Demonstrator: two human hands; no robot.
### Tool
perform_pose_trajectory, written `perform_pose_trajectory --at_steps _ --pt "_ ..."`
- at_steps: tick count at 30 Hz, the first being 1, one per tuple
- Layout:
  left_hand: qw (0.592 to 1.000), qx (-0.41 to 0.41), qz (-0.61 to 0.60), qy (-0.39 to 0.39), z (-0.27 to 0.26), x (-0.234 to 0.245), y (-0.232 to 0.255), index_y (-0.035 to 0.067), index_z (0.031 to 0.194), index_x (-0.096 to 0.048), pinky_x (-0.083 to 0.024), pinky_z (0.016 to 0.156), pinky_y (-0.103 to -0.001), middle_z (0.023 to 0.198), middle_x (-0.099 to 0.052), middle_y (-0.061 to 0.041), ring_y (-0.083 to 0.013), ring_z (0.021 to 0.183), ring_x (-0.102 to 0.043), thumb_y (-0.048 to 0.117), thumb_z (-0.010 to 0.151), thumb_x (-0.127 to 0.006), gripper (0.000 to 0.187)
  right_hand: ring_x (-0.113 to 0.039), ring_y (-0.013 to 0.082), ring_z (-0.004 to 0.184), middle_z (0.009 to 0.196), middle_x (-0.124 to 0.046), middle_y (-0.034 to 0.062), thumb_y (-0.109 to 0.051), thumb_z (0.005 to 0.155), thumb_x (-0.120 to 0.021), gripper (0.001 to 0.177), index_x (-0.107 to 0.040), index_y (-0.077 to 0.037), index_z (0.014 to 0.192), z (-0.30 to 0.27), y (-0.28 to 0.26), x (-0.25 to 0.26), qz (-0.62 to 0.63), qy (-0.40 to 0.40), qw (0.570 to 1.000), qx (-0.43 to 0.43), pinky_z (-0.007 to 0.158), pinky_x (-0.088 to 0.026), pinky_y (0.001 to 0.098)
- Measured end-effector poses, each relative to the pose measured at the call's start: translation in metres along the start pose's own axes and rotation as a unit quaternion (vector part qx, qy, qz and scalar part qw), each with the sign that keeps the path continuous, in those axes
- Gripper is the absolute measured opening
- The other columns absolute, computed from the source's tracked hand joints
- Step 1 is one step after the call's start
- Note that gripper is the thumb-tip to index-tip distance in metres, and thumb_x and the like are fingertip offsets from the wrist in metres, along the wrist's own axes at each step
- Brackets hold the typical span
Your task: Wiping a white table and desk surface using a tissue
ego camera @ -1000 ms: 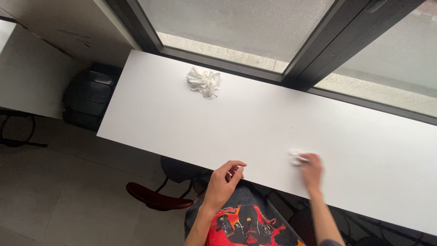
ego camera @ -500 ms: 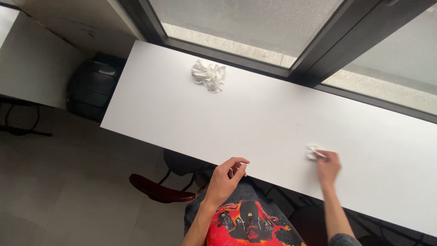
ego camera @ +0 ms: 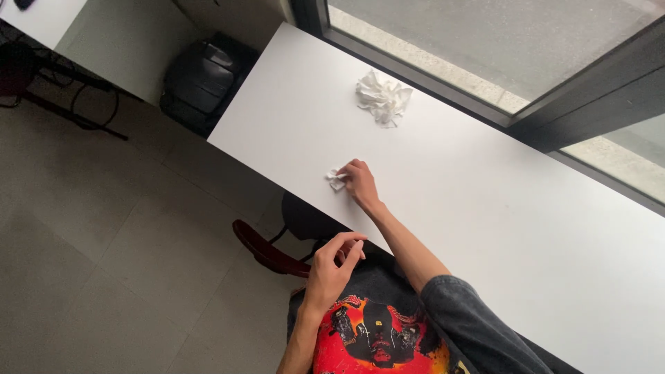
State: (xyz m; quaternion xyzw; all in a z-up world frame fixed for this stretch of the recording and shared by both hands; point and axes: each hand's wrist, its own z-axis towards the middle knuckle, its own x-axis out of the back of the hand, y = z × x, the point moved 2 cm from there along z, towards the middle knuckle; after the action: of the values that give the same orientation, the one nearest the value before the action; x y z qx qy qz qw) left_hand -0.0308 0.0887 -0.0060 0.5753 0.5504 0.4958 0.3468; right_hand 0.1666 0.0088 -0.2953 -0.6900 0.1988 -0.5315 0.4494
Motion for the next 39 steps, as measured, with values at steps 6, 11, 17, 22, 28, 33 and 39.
perform_pose_trajectory --at_steps 6,11,17,22,28,33,39 --pt "1.000 0.022 0.012 0.014 -0.003 0.008 -0.004 0.017 0.118 -0.080 -0.056 0.077 -0.027 0.085 -0.078 0.004 -0.0088 0.076 -0.067 0.025 0.106 -0.063 0.022 -0.060 0.0307 0.103 0.106 -0.065 0.0059 0.011 0.083 -0.068 0.030 -0.078 -0.011 0.101 -0.024 -0.010 0.030 -0.019 -0.038 0.995 0.085 0.082 -0.050 0.0398" --pt "0.999 0.028 -0.006 -0.039 0.012 -0.018 -0.005 0.016 0.114 -0.081 -0.052 0.072 -0.026 0.083 -0.076 0.003 -0.0080 0.076 -0.065 0.024 0.106 -0.064 0.021 -0.061 0.0304 0.113 0.116 -0.067 0.0060 0.007 0.081 -0.076 0.036 -0.081 -0.014 0.110 -0.133 0.064 0.115 -0.050 0.038 0.998 0.022 0.093 -0.049 0.0391" --pt "0.993 0.000 -0.026 -0.111 0.027 -0.069 -0.008 0.015 0.118 -0.082 -0.055 0.067 -0.028 0.079 -0.080 -0.006 -0.0161 0.073 -0.069 0.019 0.108 -0.069 0.017 -0.066 0.0390 0.123 0.113 -0.071 0.0176 0.014 0.086 -0.062 0.041 -0.084 -0.012 0.110 -0.327 0.148 0.296 -0.091 0.241 0.955 -0.145 0.114 -0.050 0.0472" --pt "0.988 -0.002 -0.019 -0.156 0.030 -0.096 -0.007 0.014 0.116 -0.082 -0.054 0.064 -0.028 0.077 -0.080 -0.006 -0.0160 0.070 -0.068 0.020 0.106 -0.071 0.016 -0.066 0.0438 0.114 0.110 -0.070 0.0221 0.012 0.098 -0.073 0.029 -0.083 -0.006 0.119 -0.502 0.268 0.403 -0.212 0.411 0.854 -0.238 0.109 -0.052 0.0471" --pt "0.987 -0.009 -0.015 -0.160 0.027 -0.095 -0.005 0.013 0.116 -0.082 -0.054 0.063 -0.029 0.078 -0.080 -0.007 -0.0175 0.069 -0.068 0.020 0.106 -0.071 0.016 -0.071 0.0326 0.098 0.102 -0.069 0.0092 -0.016 0.104 -0.092 0.012 -0.086 -0.019 0.115 -0.505 0.284 0.400 -0.343 0.458 0.761 -0.306 0.092 -0.057 0.0390" --pt "0.991 -0.012 -0.018 -0.134 0.024 -0.079 -0.012 0.014 0.117 -0.082 -0.053 0.063 -0.029 0.078 -0.080 -0.007 -0.0162 0.068 -0.068 0.018 0.106 -0.071 0.016 -0.072 0.0448 0.104 0.105 -0.074 0.0232 -0.012 0.101 -0.091 0.016 -0.081 -0.003 0.111 -0.392 0.202 0.328 -0.238 0.363 0.872 -0.224 0.094 -0.056 0.0485" --pt "0.996 -0.011 -0.021 -0.092 0.016 -0.057 -0.010 0.014 0.117 -0.082 -0.055 0.065 -0.029 0.079 -0.080 -0.007 -0.0169 0.071 -0.069 0.019 0.106 -0.071 0.017 -0.073 0.0386 0.095 0.094 -0.074 0.0140 -0.007 0.085 -0.093 0.020 -0.078 -0.009 0.098 -0.220 0.107 0.195 -0.123 0.276 0.949 -0.094 0.088 -0.058 0.0458"
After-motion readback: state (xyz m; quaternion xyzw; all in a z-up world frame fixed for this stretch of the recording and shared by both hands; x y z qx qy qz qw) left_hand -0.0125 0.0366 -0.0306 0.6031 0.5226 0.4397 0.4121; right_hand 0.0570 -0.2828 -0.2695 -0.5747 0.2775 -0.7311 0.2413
